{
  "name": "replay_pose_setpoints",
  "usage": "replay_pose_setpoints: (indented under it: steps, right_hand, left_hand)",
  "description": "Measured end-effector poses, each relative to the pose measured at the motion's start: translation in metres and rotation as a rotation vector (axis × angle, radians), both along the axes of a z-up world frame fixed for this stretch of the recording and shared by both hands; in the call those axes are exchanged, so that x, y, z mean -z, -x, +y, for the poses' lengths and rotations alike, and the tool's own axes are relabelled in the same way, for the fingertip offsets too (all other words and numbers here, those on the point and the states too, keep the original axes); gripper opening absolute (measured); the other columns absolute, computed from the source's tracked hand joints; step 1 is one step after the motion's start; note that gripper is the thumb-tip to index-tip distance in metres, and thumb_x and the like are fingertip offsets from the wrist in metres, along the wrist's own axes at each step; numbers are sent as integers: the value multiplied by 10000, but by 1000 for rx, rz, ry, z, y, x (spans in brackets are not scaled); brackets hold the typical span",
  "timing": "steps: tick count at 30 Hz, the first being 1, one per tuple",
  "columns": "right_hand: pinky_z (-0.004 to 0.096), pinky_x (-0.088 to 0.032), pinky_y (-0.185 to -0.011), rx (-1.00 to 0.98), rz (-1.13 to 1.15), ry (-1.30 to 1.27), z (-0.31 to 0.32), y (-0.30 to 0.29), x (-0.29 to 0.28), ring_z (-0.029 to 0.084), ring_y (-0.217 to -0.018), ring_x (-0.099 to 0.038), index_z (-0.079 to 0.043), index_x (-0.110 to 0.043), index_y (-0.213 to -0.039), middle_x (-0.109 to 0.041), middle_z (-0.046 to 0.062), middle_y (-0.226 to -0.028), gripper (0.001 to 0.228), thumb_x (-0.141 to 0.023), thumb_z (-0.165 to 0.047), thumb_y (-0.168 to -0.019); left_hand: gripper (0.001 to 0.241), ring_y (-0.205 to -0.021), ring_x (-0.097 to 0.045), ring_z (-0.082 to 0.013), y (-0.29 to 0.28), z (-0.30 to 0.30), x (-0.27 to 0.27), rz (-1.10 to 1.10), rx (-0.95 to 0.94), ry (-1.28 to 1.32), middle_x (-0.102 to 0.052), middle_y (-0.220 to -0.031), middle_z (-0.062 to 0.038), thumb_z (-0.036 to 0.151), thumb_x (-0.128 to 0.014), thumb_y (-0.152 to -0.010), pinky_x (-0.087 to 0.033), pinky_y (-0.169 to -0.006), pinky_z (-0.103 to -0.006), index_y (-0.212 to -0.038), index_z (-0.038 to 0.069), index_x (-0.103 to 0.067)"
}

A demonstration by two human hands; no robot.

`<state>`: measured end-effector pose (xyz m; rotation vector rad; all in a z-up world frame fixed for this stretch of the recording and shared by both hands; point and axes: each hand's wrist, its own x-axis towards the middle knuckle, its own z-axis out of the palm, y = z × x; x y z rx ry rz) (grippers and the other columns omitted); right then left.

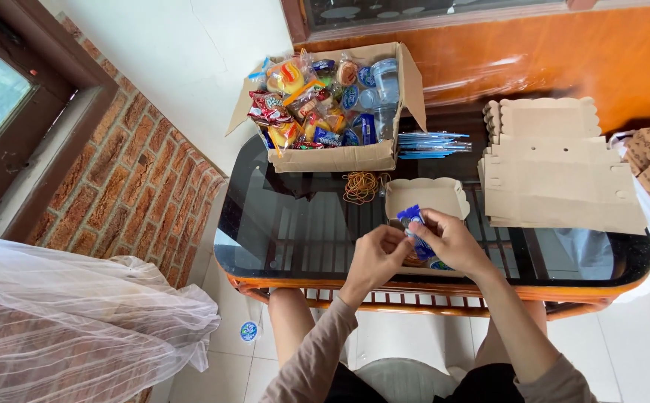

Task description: Folding a cardboard box and filling it with various snack items like chips and drinks

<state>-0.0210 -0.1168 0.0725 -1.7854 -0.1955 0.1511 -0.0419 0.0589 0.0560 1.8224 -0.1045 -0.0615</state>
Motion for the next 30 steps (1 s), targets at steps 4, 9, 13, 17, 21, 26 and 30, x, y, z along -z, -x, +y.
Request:
replay_pose_setpoints:
  steps: [4, 9, 13, 17, 21, 26, 30]
  right_hand:
    - [316, -516, -723, -82, 15, 122, -1, 11, -24, 159, -735, -620, -41, -794, -1081, -761, 121, -796, 301, -686, -302, -977]
    - [369, -555, -763, -115, 103, 173, -11, 12, -38, 208, -769, -674, 6, -795, -1105, -790, 175, -861, 368, -731, -314, -934]
    - [345, -540, -772, -22, 124, 152, -33, 6, -22, 189, -774, -645, 51, -772, -1132, -781, 171, -875, 385, -761, -263, -910]
    - [306, -511, -691, 59, 129, 147, -43, 0, -2, 185, -731, -662, 20, -776, -1132, -784, 179, -854, 348, -793, -232, -892]
    - [217, -420, -568, 151, 105, 144, -50, -5, 15, 118, -616, -616, -9, -774, -1135, -790, 146, -766, 250, -687, -170, -964]
    - [233, -486, -562, 215, 18, 282, -52, -25, 68, 143, -674, -718, -75, -792, -1117, -799, 115, -845, 228, -713, -195, -940]
    - [411, -621, -744, 361, -37, 779, -23, -12, 63, 218, -925, -755, -335, -741, -1106, -794, -112, -953, 222, -723, -398, -894]
  left_hand:
    - [338, -755, -757, -153, -9, 0, -3, -116, -52, 32, -757, -827, -83, 331, -813, -876, -602, -694, -290, -1075, 63, -759]
    - [92, -625, -596, -69, -23, 13, -5, -92, -30, 40, -710, -651, -32, 199, -786, -888, -500, -546, -252, -912, 113, -805]
    - [184, -543, -559, -45, -31, 24, 11, -28, -93, 4, -674, -583, -10, 311, -833, -866, -423, -485, -202, -864, 128, -819]
    - [228, -690, -650, -154, -28, 25, 21, -14, -60, -61, -708, -803, -94, 294, -813, -896, -517, -579, -286, -908, 67, -808]
    - [244, -854, -725, -207, -35, 27, 27, -12, -104, -174, -690, -1016, -79, 314, -802, -884, -601, -674, -326, -875, 70, -797]
    - [228, -884, -724, -257, -30, 14, 14, -43, -87, -346, -662, -1040, -84, 290, -763, -891, -614, -692, -390, -892, 63, -783]
    - [164, -866, -735, -366, -38, 6, 32, -164, -109, -583, -616, -1016, -87, 240, -748, -894, -617, -720, -489, -880, 80, -718]
